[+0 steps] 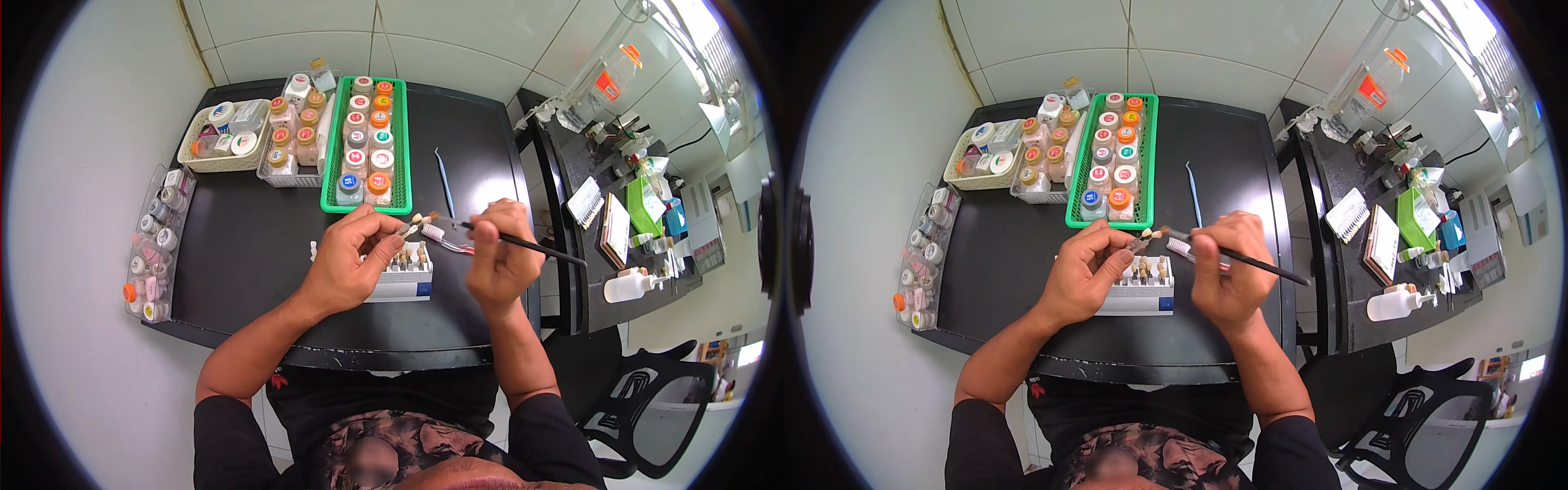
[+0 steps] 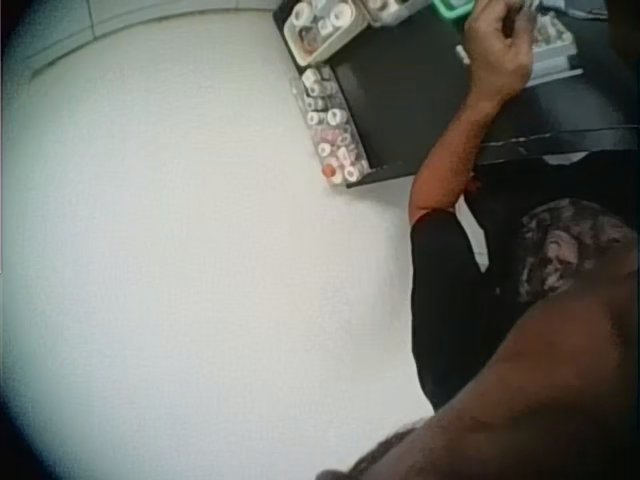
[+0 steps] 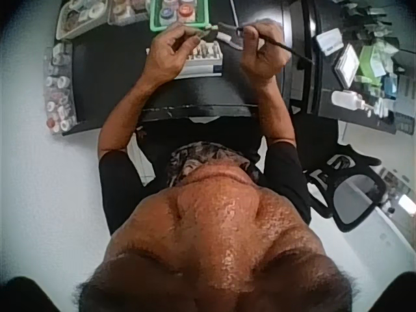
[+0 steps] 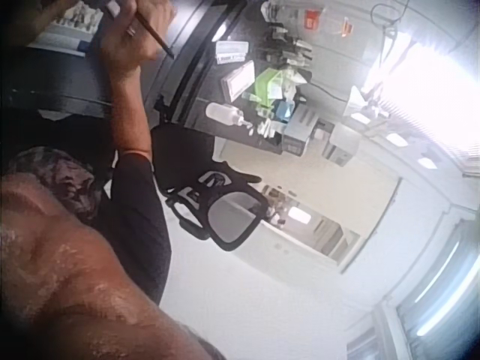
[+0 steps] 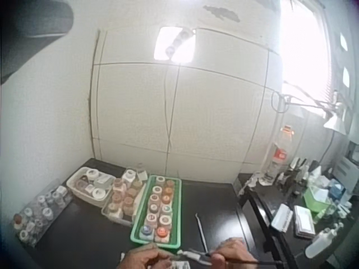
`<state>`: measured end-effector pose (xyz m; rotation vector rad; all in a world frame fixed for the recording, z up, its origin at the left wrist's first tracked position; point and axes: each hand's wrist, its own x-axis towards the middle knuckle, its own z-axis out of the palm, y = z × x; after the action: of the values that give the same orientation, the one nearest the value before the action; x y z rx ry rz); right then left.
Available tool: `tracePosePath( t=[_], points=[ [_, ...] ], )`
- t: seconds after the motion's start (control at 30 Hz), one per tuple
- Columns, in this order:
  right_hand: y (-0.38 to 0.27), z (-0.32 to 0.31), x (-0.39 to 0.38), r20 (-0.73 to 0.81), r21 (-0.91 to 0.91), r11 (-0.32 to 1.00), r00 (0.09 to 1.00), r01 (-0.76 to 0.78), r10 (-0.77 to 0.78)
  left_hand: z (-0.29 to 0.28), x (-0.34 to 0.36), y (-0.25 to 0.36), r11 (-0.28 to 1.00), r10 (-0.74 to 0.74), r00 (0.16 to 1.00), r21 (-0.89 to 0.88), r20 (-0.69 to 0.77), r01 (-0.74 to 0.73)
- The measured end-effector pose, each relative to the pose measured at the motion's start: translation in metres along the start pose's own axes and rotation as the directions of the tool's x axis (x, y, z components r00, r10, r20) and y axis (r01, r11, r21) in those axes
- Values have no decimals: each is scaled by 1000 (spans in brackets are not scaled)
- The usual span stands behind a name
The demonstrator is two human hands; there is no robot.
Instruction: The person applies a liquid from small jars to a dental bridge using a thin brush, repeatedly comparing the bridge's color to a tooth shade guide.
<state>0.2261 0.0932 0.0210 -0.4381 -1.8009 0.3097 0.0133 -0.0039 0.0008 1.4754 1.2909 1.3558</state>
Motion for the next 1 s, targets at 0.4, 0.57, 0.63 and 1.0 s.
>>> tracePosePath(
  t=[0.4,0.57,0.63,1.0],
  points=[
    [-19,9,7,313,61,996,948,-69,47,0,0,-3,989,112,990,-92,-80,-120],
    [-2,18,-10,348,15,998,935,68,-69,1,-1,-1,980,137,988,-139,-65,-145],
    [-1,18,-11,301,20,995,949,96,-97,0,-1,-2,975,138,990,-171,-31,-141],
    [-8,17,-9,238,32,999,971,9,-17,-1,0,1,960,279,958,2,-65,-279]
  ],
)
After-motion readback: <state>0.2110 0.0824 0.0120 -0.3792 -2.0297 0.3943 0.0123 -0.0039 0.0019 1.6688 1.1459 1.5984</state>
